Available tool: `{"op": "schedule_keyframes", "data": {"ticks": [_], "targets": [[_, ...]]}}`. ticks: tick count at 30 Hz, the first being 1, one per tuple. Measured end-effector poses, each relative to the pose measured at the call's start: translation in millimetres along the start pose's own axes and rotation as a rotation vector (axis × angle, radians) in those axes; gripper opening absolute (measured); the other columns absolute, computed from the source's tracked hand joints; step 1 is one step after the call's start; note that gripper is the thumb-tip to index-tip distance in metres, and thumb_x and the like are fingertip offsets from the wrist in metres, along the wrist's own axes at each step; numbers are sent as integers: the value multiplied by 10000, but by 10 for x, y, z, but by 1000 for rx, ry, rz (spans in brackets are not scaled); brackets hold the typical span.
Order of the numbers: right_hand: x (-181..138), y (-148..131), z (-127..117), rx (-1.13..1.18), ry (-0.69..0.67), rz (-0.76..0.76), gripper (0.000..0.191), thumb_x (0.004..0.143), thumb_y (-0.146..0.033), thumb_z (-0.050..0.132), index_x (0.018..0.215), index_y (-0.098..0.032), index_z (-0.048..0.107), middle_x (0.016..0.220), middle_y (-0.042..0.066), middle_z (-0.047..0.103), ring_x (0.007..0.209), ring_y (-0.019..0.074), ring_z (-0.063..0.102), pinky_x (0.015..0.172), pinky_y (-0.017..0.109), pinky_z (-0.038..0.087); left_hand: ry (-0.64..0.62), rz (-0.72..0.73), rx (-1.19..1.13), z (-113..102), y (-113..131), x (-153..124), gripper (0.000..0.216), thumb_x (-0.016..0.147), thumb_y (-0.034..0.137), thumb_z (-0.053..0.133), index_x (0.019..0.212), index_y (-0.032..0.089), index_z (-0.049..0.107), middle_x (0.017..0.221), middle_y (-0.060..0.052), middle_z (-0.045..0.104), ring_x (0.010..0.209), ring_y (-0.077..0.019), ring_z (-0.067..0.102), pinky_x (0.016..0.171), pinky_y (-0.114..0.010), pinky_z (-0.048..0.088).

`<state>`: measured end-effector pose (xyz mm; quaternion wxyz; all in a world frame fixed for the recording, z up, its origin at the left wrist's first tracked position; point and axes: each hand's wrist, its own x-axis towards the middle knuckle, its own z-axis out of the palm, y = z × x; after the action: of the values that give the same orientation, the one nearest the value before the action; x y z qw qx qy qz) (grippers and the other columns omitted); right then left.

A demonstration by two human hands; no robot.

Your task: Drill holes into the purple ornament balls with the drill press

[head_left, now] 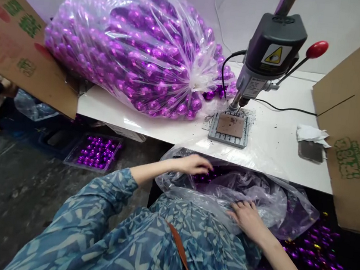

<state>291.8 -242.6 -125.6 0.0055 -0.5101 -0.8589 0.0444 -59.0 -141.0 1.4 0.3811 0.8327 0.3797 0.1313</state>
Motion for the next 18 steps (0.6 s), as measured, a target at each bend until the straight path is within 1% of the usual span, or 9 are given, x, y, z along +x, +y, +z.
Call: {"op": "schedule_keyframes", "data": {"ticks": [1,3,4,5,7,9,11,13,18], "targets": [[8,47,-15,19,-22,-19,775,943,-686,445,1334,-28,565,1230,102,591,1339,-45,508,1310,183,540,98,19,3,-222,25,182,250,1002,178,635,1177,214,810,1249,-69,852,1153,-228,805,1052,-338,629],[87,126,-47,58,-49,-59,771,946,-685,439,1337,-33,566,1236,103,590,1337,-48,507,1310,179,540,264,-12,60,-668,35,650,360,1016,80,483,1242,174,747,1331,-116,801,1261,-259,739,1145,-414,574],[145,151,-63,76,-53,-81,770,947,-685,435,1341,-36,565,1241,104,589,1338,-48,506,1311,177,539,330,-52,113,-878,13,913,381,988,23,471,1229,157,734,1317,-131,790,1258,-271,721,1153,-430,554],[202,164,-78,95,-52,-104,769,948,-685,432,1345,-39,565,1245,104,588,1337,-49,505,1311,176,539,412,-149,248,-1073,-29,1177,379,967,-18,474,1184,153,734,1268,-125,789,1226,-260,715,1135,-401,548],[284,159,-110,131,-35,-154,764,950,-683,427,1344,-43,566,1245,104,588,1327,-53,505,1303,167,541,480,-253,346,-1399,-165,1655,414,947,-72,456,1212,108,718,1334,-178,741,1269,-282,672,1167,-413,500],[295,130,-146,168,-1,-202,759,951,-681,427,1335,-41,569,1231,102,591,1309,-58,508,1287,156,545,489,-355,397,-1617,-345,2009,452,908,-110,460,1238,79,704,1362,-208,711,1262,-291,664,1161,-424,491],[246,100,-199,206,45,-242,754,951,-678,430,1323,-38,572,1211,99,593,1290,-63,510,1270,146,549,477,-448,433,-1719,-535,2224,473,877,-121,467,1259,44,692,1378,-241,694,1286,-310,657,1170,-443,483],[178,94,-291,249,90,-271,748,952,-677,429,1312,-38,575,1196,96,595,1272,-68,512,1254,134,552,464,-505,460,-1732,-706,2329,495,888,-102,453,1319,12,668,1442,-277,661,1389,-332,612,1223,-457,441],[242,291,-772,361,155,-309,730,955,-663,432,1293,-33,580,1166,91,599,1224,-82,515,1200,101,558,418,-567,475,-1677,-963,2379,584,952,-50,399,1512,14,552,1643,-275,530,1589,-314,444,1316,-415,322]]}}
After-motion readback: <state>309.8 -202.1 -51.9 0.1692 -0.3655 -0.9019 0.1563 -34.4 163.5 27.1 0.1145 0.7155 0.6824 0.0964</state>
